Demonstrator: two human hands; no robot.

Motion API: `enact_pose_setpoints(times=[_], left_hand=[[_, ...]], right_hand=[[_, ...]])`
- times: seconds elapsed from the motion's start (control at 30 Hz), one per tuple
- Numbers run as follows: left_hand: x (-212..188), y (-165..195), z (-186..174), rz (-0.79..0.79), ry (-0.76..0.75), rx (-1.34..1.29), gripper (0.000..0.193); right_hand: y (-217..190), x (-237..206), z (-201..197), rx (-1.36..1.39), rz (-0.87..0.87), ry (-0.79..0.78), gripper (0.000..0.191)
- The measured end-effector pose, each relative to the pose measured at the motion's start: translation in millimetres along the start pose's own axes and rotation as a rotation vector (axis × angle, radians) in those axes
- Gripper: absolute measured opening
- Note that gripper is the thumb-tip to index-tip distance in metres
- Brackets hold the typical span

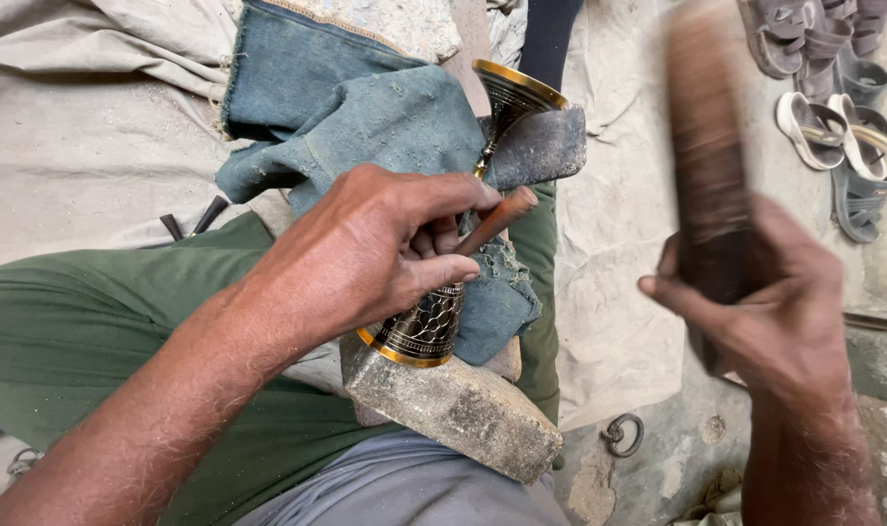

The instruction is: The person sits on the ground holding a brass bell against a stone block and uses a small punch held in one hand, striking it repeatedly with a wooden mallet in the other hand to work the bell's decorated surface. They reposition the punch around the bell's body as they hammer.

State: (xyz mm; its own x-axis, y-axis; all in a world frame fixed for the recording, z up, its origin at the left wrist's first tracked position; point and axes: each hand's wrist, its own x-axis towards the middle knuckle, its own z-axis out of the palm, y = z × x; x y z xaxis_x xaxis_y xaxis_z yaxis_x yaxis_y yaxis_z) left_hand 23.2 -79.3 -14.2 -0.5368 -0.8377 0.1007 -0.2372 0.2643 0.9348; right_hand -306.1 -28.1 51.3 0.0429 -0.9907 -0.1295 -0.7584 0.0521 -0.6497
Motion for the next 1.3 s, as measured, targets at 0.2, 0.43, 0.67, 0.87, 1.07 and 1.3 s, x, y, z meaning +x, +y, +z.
enact_pose_setpoints(times=[0.2, 0.43, 0.67, 0.87, 1.07, 1.3], left_hand=[[2, -5, 2, 0.041, 0.011, 0.032, 0.050], [-38, -3, -1, -0.169, 0.364, -0.129, 0.023], [-47, 6, 37, 0.050, 0.324, 0.447, 0.084], [-55, -24, 23, 0.086, 0.644, 0.677, 0.046], [-103, -26, 33, -0.268, 0.710, 0.359, 0.031], [-169, 18, 113, -0.271, 0.528, 0.049, 0.020]], right_hand=[[1, -1, -11, -0.192, -0.116, -0.119, 0.051], [73, -13, 58, 0.422, 0.333, 0.191, 0.068], [132, -25, 164, 0.800, 0.510, -0.056, 0.062], [130, -27, 180, 0.658, 0.397, 0.000, 0.050], [122, -22, 183, 0.629, 0.399, -0.006, 0.040], [124, -19, 186, 0.728, 0.389, -0.004, 0.034]])
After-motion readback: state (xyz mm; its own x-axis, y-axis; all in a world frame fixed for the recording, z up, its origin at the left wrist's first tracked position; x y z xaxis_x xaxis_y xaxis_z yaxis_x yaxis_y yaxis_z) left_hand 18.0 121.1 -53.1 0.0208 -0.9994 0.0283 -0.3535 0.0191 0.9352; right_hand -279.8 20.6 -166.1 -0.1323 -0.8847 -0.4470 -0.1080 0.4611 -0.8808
